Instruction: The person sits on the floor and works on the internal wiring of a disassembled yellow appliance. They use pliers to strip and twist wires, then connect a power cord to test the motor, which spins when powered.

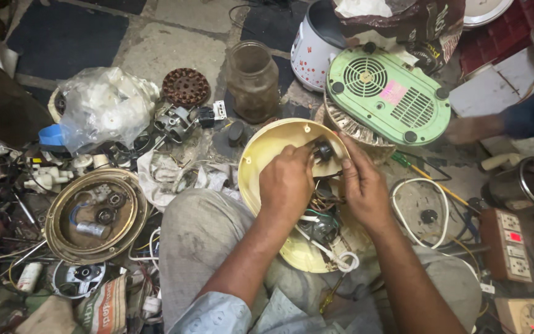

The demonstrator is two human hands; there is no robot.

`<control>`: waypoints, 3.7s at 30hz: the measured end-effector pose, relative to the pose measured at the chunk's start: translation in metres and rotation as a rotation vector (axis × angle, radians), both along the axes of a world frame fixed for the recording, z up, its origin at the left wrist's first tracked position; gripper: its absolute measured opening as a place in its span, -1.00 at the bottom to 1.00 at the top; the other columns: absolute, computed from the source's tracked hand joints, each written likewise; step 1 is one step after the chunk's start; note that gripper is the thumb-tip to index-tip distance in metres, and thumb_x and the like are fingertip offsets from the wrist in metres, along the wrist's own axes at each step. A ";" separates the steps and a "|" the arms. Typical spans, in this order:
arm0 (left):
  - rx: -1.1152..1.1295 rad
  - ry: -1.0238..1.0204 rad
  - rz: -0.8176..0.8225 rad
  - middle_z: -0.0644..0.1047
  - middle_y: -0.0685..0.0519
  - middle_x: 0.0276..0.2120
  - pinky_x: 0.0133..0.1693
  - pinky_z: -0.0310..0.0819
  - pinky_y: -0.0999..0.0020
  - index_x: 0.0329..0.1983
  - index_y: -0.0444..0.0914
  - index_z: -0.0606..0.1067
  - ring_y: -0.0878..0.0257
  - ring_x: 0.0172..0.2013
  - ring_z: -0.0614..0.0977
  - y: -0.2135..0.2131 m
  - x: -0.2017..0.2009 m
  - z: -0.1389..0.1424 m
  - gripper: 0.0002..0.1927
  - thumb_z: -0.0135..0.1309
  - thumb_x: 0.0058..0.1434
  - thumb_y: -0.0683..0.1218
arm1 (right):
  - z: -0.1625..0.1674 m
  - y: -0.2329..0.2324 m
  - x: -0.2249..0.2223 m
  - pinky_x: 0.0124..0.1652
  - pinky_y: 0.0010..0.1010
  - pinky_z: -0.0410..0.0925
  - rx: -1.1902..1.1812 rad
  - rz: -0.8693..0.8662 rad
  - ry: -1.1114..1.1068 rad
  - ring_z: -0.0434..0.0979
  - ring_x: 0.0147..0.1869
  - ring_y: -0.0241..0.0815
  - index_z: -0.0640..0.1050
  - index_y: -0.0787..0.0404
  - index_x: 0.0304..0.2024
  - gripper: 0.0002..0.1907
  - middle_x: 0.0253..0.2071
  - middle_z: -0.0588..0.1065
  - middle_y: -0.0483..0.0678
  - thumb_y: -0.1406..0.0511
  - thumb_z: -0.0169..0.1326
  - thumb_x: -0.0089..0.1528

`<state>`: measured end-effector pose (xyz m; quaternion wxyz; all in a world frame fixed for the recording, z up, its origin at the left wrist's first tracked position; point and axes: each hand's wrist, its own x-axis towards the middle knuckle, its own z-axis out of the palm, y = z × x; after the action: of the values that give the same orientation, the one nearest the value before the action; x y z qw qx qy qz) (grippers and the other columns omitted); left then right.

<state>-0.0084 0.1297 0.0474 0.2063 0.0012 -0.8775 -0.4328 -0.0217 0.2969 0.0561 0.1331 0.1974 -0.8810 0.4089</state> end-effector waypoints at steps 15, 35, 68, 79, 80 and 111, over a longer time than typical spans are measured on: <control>0.170 -0.014 -0.032 0.56 -0.09 -0.28 -0.11 0.45 0.05 -0.15 -0.26 0.62 -0.08 -0.20 0.58 -0.004 0.000 0.001 -0.80 0.20 0.14 -0.20 | 0.005 0.002 0.003 0.27 -0.28 0.30 -0.004 -0.036 -0.037 0.46 0.39 0.00 0.39 0.16 0.38 -0.56 0.33 0.45 0.13 0.27 -0.10 0.45; -0.128 0.227 -0.081 0.51 -0.07 -0.27 -0.14 0.47 0.09 -0.14 -0.28 0.58 -0.04 -0.19 0.57 0.006 -0.001 0.002 -0.82 0.17 0.18 -0.23 | 0.007 0.010 0.006 0.19 -0.28 0.35 -0.005 -0.042 -0.014 0.54 0.29 0.01 0.42 0.15 0.35 -0.57 0.27 0.49 0.13 0.30 -0.09 0.42; 0.372 -0.059 0.086 0.66 -0.18 -0.36 -0.25 0.58 0.20 -0.02 -0.27 0.61 0.03 -0.33 0.73 -0.018 0.036 -0.019 -0.77 0.14 0.27 -0.16 | 0.021 -0.022 0.018 0.03 -0.32 0.40 0.005 -0.031 -0.024 0.61 0.03 -0.02 0.41 0.02 0.38 -0.55 0.14 0.55 0.13 0.29 -0.07 0.41; 0.805 -0.227 -0.010 0.64 0.01 -0.31 -0.27 0.54 0.47 0.04 -0.35 0.55 0.33 -0.34 0.62 -0.004 0.012 -0.070 -0.69 0.16 0.21 -0.26 | 0.013 -0.008 0.014 0.13 -0.28 0.37 0.011 -0.079 -0.018 0.58 0.18 -0.03 0.42 0.01 0.37 -0.56 0.20 0.53 0.11 0.25 -0.06 0.42; 0.821 -0.193 -0.027 0.64 0.02 -0.28 -0.25 0.55 0.48 0.03 -0.36 0.56 0.34 -0.32 0.63 -0.003 0.011 -0.071 -0.70 0.16 0.21 -0.26 | 0.012 -0.006 0.013 0.15 -0.27 0.36 0.012 -0.075 -0.010 0.56 0.22 -0.01 0.42 0.02 0.37 -0.56 0.22 0.52 0.12 0.26 -0.06 0.43; 0.277 0.003 0.038 0.64 -0.07 -0.29 -0.20 0.54 0.13 -0.06 -0.20 0.63 0.01 -0.26 0.68 -0.007 0.015 -0.011 -0.75 0.08 0.23 -0.19 | 0.006 -0.004 0.014 0.16 -0.31 0.36 -0.027 -0.066 -0.021 0.57 0.24 -0.05 0.43 0.11 0.35 -0.57 0.23 0.52 0.13 0.27 -0.05 0.42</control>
<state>0.0066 0.1225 0.0363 0.2135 0.0454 -0.8090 -0.5458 -0.0079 0.2927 0.0625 0.1398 0.1620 -0.8829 0.4180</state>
